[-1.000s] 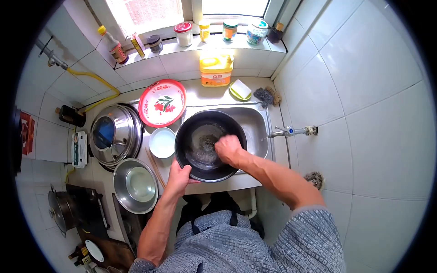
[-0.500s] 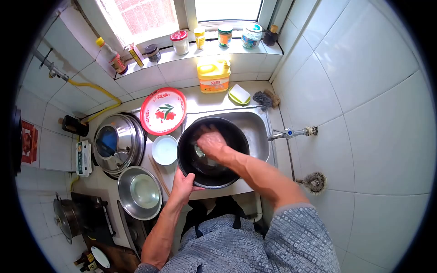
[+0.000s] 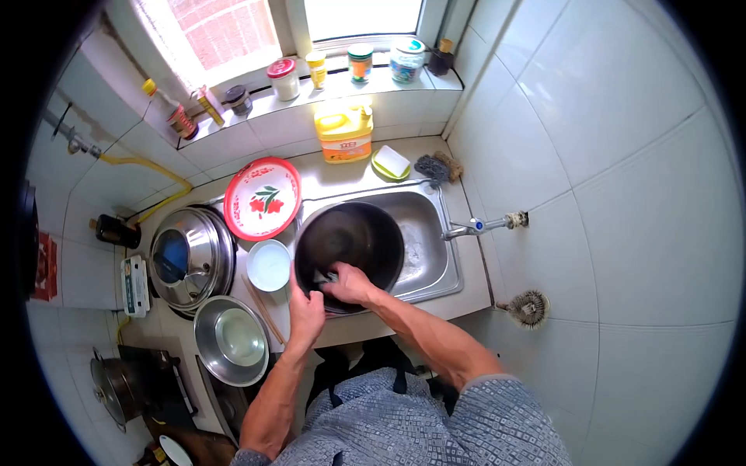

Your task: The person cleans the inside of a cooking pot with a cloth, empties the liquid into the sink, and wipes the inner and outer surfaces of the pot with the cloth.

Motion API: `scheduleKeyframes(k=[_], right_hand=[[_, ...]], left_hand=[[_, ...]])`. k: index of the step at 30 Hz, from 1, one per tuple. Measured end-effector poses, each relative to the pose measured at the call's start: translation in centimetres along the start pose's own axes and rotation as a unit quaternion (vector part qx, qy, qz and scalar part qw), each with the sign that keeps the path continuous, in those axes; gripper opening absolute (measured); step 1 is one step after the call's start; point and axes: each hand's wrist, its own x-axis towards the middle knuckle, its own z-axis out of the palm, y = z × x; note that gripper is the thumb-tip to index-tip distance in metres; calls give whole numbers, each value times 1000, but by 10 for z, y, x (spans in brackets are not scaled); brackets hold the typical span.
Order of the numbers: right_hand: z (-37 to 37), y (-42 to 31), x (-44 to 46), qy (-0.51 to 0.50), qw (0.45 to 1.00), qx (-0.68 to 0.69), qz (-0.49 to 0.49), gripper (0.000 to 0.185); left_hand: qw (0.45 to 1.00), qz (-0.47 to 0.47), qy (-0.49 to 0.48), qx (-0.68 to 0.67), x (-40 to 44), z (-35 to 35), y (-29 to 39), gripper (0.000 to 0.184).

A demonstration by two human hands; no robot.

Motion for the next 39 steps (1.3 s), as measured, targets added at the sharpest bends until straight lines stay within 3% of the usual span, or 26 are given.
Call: scheduleKeyframes(k=[1, 2, 4, 5, 7, 8, 10, 12, 16, 20, 22, 24, 26, 27, 28, 30, 35, 36, 39], right_hand=[[-4, -13, 5, -64, 966, 226, 107, 60], [-5, -26, 5, -7, 941, 316, 118, 50], [-22, -44, 0, -29, 850, 484, 208, 38], [-25, -38, 1, -27, 849, 486, 208, 38], [-34, -26, -1, -70, 717, 659, 215, 30], [-37, -20, -4, -72, 717, 659, 215, 30], [-50, -22, -16, -50, 654, 742, 139, 28], [-60, -5, -23, -31, 616, 777, 124, 26], [-77, 54, -27, 68, 618, 768, 151, 37], [-95, 104, -23, -3, 551, 817, 172, 48], [-94, 105, -28, 44, 582, 796, 160, 54], [-94, 105, -28, 140, 662, 715, 176, 57], [-93, 121, -21, 126, 665, 708, 201, 58], [-90, 141, -15, 127, 690, 682, 207, 53], [-91, 142, -13, 118, 660, 712, 208, 35], [-90, 144, -9, 128, 664, 699, 234, 18], [-93, 130, -12, 97, 767, 599, 209, 48], [-94, 125, -10, 103, 755, 613, 208, 53], [-97, 103, -1, 106, 785, 574, 209, 47]], left_hand=[[999, 20, 7, 24, 5, -3, -5, 76], [998, 39, 13, 48, 8, -6, -9, 76], [994, 77, 16, 74, 17, -8, 13, 76], [991, 96, 15, 89, 22, -9, 21, 76], [983, 139, 15, 115, 31, -12, 29, 77], [983, 139, 17, 116, 35, -14, 33, 77], [976, 163, 20, 141, 42, -17, 40, 79], [971, 173, 29, 161, 48, -20, 47, 79], [963, 182, 43, 196, 60, -26, 59, 80], [959, 186, 44, 207, 65, -28, 72, 81], [941, 235, 48, 238, 68, -30, 73, 82], [937, 240, 50, 249, 66, -32, 79, 83], [927, 263, 56, 262, 62, -34, 93, 86], [927, 268, 51, 257, 62, -35, 94, 87], [927, 270, 53, 255, 61, -37, 93, 88], [894, 326, 86, 294, 66, -40, 89, 88], [897, 346, 105, 252, 61, -38, 101, 86], [903, 338, 94, 248, 59, -39, 103, 87], [873, 395, 139, 249, 52, -44, 129, 81]])
